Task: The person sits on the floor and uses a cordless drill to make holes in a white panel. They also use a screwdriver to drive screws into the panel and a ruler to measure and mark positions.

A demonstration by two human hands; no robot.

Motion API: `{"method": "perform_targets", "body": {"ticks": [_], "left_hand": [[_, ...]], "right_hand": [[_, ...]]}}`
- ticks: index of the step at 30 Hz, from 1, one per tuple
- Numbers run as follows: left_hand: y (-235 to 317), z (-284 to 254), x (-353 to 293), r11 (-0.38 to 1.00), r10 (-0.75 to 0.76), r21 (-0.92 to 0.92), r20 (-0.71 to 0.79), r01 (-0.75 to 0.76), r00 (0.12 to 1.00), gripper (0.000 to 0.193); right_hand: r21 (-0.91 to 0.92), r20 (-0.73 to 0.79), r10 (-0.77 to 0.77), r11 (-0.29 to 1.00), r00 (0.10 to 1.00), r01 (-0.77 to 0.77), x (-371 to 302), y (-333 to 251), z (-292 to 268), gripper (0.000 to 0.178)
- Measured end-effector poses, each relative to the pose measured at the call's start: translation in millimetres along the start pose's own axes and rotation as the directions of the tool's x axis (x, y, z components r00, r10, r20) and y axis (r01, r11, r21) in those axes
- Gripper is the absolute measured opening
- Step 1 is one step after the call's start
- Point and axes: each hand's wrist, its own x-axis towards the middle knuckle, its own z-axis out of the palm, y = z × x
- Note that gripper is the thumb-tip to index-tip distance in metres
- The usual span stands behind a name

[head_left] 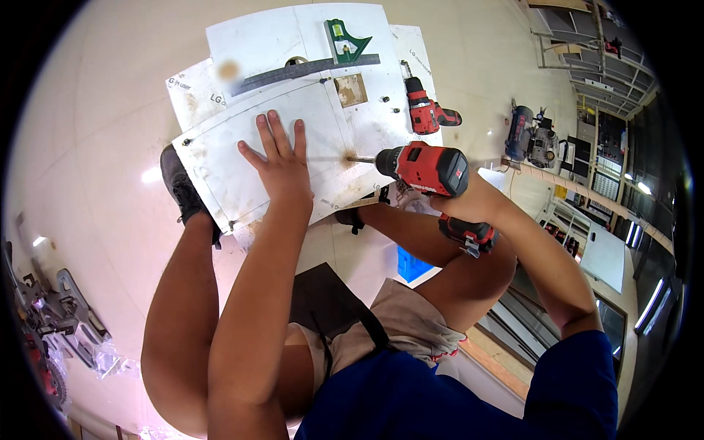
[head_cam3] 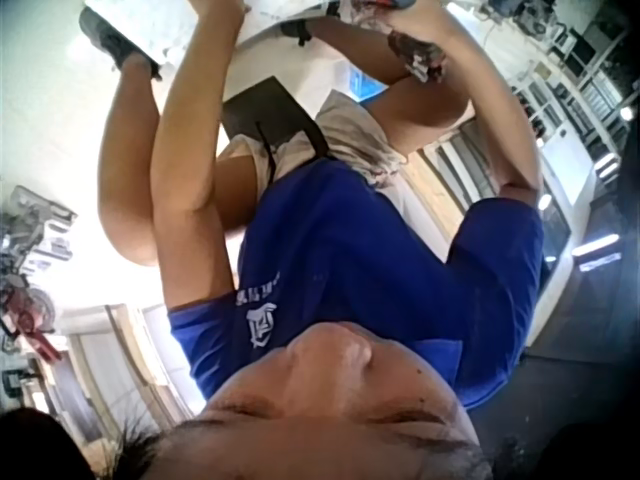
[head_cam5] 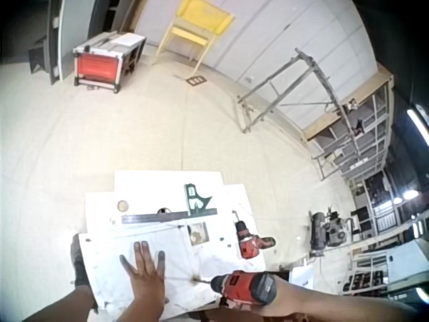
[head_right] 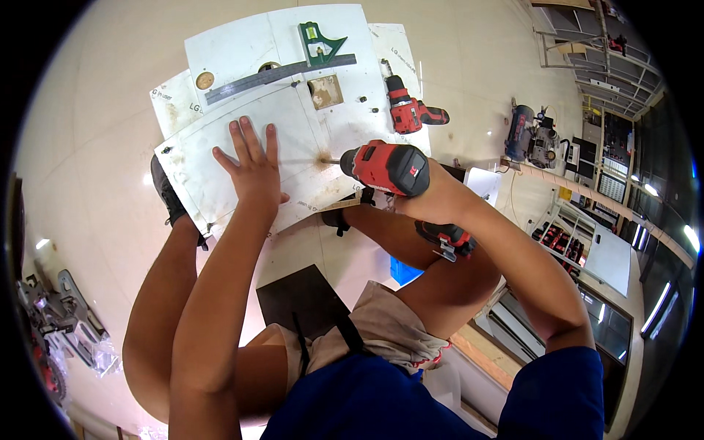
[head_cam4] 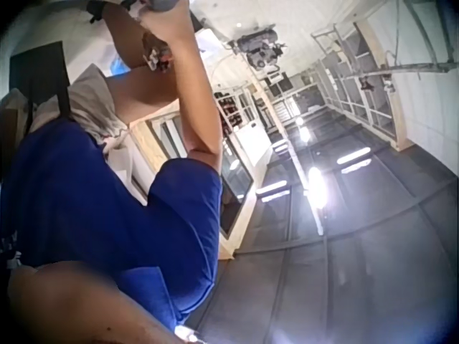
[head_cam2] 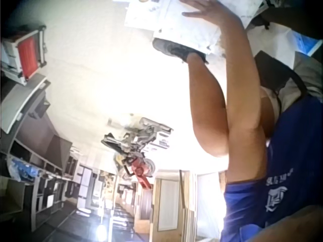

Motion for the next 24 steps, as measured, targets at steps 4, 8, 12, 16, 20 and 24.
{"method": "perform_targets", "body": {"ticks": [4, 8, 12, 16, 20, 24], "left_hand": [[-1, -8, -2, 0.999, 0.018, -0.033, 0.079, -0.016, 0.997, 0.108], [-2, -13, -3, 1.000, 0.018, -0.023, 0.089, -0.016, 0.996, 0.108], [-1, -12, -3, 1.000, 0.015, -0.011, 0.070, -0.014, 0.997, 0.109], [-1, -14, -4, 1.000, 0.020, -0.002, 0.099, -0.020, 0.995, 0.119], [-2, -18, -5, 1.000, 0.023, 0.013, 0.113, -0.025, 0.993, 0.132], [-2, -19, -5, 0.999, 0.026, 0.018, 0.127, -0.029, 0.992, 0.136]], "right_hand": [[0.024, -0.011, 0.002, 1.000, 1.000, -0.001, 0, 0, 1, 0.052], [-0.032, -0.040, -0.072, 0.997, 0.997, 0.071, 0, 5, 5, 0.051], [-0.033, -0.072, -0.081, 0.996, 0.994, 0.079, -2, 11, 9, 0.049], [-0.010, -0.082, -0.114, 0.993, 0.990, 0.114, 0, 15, 10, 0.047], [-0.014, -0.083, -0.116, 0.993, 0.990, 0.115, 1, 17, 7, 0.046], [-0.008, -0.079, -0.074, 0.997, 0.994, 0.073, 1, 18, 8, 0.048]]}}
